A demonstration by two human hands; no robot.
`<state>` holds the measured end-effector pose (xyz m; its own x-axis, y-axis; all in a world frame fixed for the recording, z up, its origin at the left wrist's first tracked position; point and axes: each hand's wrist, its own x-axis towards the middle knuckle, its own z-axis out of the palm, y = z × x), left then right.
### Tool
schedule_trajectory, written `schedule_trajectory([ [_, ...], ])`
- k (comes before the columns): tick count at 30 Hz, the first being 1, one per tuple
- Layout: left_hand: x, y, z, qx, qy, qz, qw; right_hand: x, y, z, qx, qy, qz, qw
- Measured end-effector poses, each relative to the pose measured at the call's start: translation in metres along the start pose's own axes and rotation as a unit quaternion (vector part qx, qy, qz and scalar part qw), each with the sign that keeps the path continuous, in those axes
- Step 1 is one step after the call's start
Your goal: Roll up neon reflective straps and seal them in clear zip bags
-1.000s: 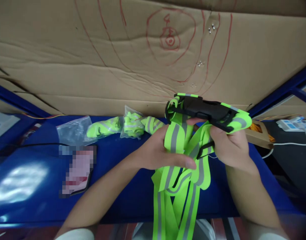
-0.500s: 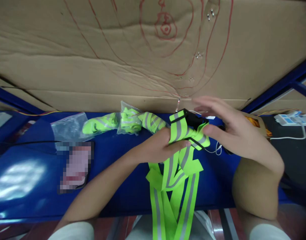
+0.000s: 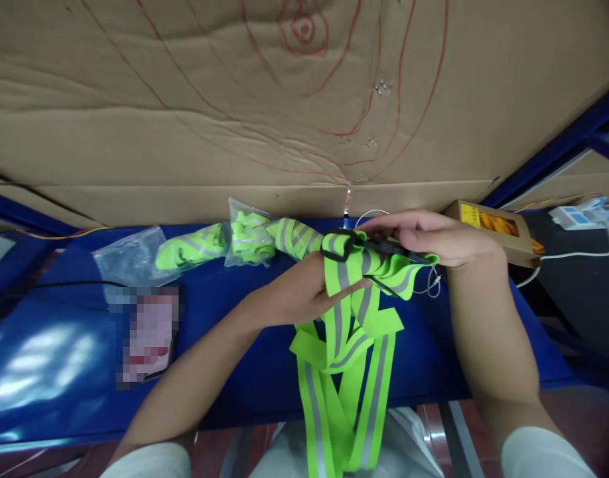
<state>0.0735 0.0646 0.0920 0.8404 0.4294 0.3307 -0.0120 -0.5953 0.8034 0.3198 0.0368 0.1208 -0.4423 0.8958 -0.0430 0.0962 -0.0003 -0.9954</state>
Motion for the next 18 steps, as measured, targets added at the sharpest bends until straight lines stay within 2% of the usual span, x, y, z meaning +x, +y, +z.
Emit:
schedule_trajectory([
  [3, 0.004, -0.006, 0.007, -0.074, 0.005, -0.019, 0.997, -0.009, -0.014, 0.007, -0.108, 0.072, -0.079, 0.988],
  [5, 0.007, -0.011, 0.016, -0.177, 0.021, -0.065, 0.982, -0.015, -0.023, 0.016, -0.216, 0.134, -0.128, 0.958],
  [9, 0.009, -0.018, 0.037, -0.391, 0.061, -0.208, 0.894, -0.02, -0.03, 0.04, -0.396, 0.181, -0.199, 0.878],
  [11, 0.008, -0.02, 0.041, -0.428, 0.065, -0.235, 0.87, -0.02, -0.031, 0.05, -0.425, 0.183, -0.207, 0.862],
  [15, 0.006, -0.018, 0.036, -0.37, 0.038, -0.195, 0.908, -0.02, -0.032, 0.057, -0.386, 0.215, -0.183, 0.878],
  [18, 0.006, -0.013, 0.031, -0.362, 0.021, -0.145, 0.92, -0.023, -0.032, 0.058, -0.368, 0.254, -0.181, 0.876],
])
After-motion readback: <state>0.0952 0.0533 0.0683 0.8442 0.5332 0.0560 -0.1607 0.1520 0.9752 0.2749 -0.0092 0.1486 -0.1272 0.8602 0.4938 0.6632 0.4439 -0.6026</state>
